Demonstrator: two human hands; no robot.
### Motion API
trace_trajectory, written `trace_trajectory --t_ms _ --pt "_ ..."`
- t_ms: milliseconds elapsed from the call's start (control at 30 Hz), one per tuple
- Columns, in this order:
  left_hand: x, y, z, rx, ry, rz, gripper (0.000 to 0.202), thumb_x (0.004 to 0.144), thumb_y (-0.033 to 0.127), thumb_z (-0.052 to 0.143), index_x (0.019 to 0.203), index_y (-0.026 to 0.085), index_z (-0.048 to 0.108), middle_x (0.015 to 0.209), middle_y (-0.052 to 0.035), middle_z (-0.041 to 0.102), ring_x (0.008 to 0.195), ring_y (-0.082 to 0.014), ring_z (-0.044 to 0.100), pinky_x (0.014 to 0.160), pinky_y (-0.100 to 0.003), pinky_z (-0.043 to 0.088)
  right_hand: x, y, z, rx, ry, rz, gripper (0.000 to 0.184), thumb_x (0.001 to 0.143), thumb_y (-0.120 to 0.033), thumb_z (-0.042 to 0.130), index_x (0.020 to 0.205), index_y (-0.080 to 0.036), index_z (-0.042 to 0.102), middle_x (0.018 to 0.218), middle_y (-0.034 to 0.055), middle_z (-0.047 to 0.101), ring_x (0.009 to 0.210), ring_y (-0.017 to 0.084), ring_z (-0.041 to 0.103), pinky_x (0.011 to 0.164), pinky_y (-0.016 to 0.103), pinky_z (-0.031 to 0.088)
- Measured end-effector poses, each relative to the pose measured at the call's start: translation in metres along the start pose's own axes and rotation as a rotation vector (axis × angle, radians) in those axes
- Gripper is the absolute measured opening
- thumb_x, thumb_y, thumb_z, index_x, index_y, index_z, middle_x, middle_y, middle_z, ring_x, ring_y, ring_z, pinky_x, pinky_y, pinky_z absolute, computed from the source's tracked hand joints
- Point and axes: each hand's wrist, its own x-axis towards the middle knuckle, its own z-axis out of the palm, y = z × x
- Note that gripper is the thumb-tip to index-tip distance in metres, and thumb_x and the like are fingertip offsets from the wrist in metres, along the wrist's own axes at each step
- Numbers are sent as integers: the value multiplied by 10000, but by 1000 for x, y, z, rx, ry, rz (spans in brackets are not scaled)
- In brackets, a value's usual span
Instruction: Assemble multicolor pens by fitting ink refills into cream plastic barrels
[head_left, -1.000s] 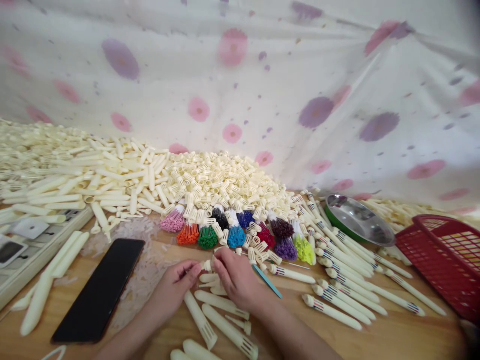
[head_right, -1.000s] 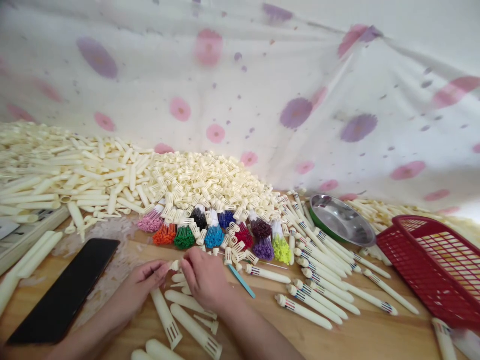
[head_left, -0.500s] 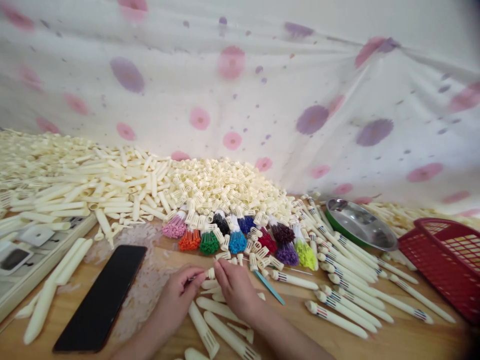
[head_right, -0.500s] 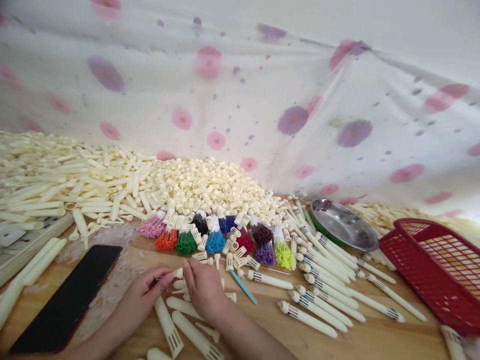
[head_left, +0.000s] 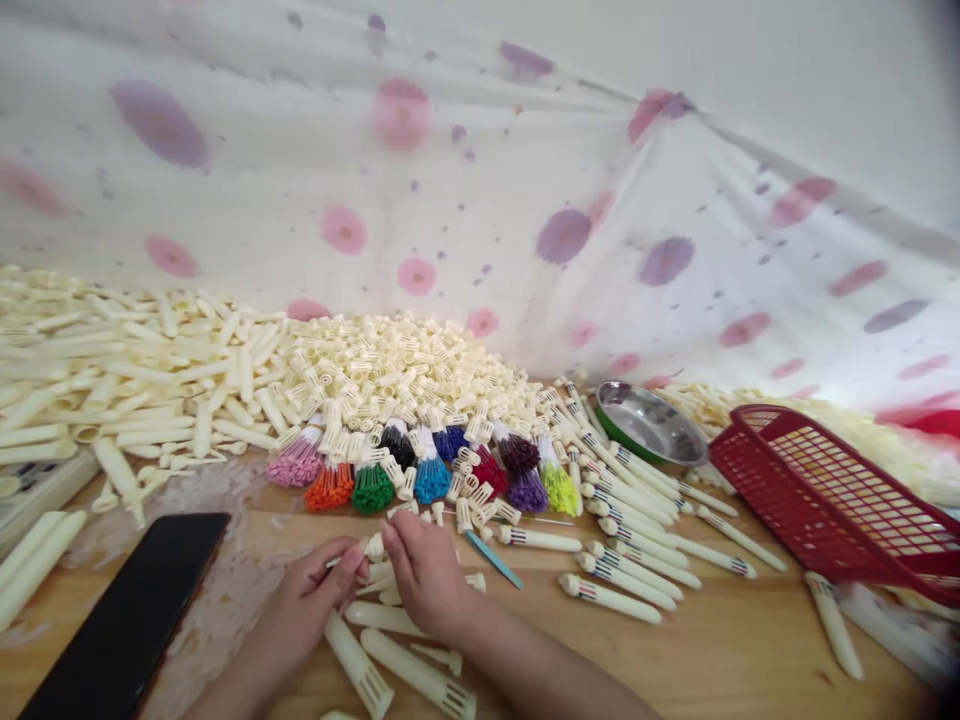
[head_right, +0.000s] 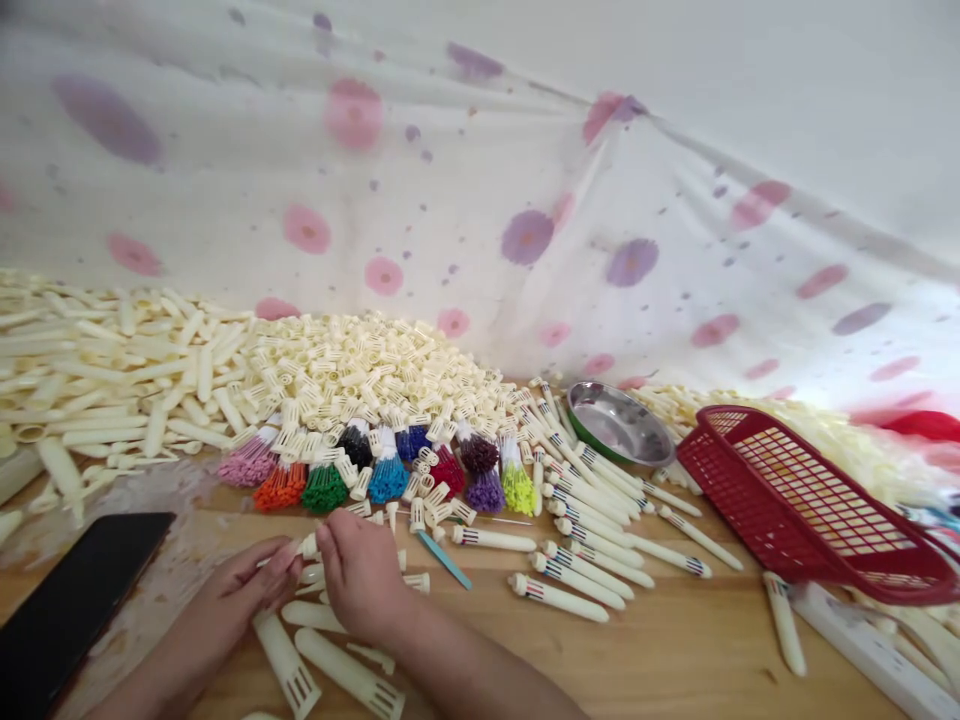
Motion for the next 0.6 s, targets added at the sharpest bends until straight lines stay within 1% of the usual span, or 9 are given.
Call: trace_trajectory --t_ms 67,100,167,200,267,333,367,433,600 --pt "0 1 -1 123 63 107 333 651 532 643 665 199 653 615 -8 590 642 -179 530 594 -235 418 -1 -2 2 81 -19 90 358 950 -339 218 664 -201 383 582 -27 466 527 104 431 488 202 272" --pt "0 3 -2 147 80 139 312 641 515 659 672 205 660 661 -15 615 690 -194 547 622 -236 425 -1 -2 2 96 -19 99 359 952 -339 217 663 -201 381 578 -30 461 522 101 427 482 198 272" --pt "-1 5 0 102 59 131 303 635 505 669 617 204 637 615 -4 594 640 -178 531 584 -224 415 -1 -2 -2 55 13 35 357 951 -325 209 676 -199 399 593 -24 476 530 105 430 489 206 274" --pt "-1 5 1 37 23 84 331 647 514 656 566 197 605 540 11 540 557 -151 485 529 -216 392 0 -1 -5 6 36 -41 354 948 -315 207 689 -196 418 610 -14 493 546 112 440 500 215 277" --pt "-2 5 4 -136 -69 -48 407 669 539 626 497 182 532 419 58 356 420 -93 305 428 -198 303 0 0 -10 -104 83 -227 341 939 -294 217 718 -189 456 653 10 530 593 130 464 527 234 280" --pt "-3 3 7 -287 -122 -153 435 658 551 636 491 171 504 413 97 222 409 -64 147 394 -184 219 1 2 -13 -188 107 -368 319 928 -269 246 720 -184 473 665 23 546 618 142 472 538 247 273" --pt "-3 2 7 -329 -120 -177 429 645 547 653 509 165 511 426 104 210 422 -60 122 395 -178 203 1 2 -13 -214 107 -398 308 922 -258 262 709 -183 471 657 23 546 616 143 471 536 251 267" --pt "-2 -2 7 -333 -77 -168 424 614 544 684 538 158 526 445 100 257 437 -57 151 409 -169 211 1 1 -10 -230 102 -374 297 913 -234 275 683 -185 455 636 19 539 600 142 465 532 253 260" --pt "0 -7 5 -152 8 -51 421 630 580 644 597 167 574 528 47 441 522 -101 375 494 -196 338 -1 -3 1 -129 110 -163 293 915 -235 261 665 -195 407 616 5 524 561 126 455 521 232 267"
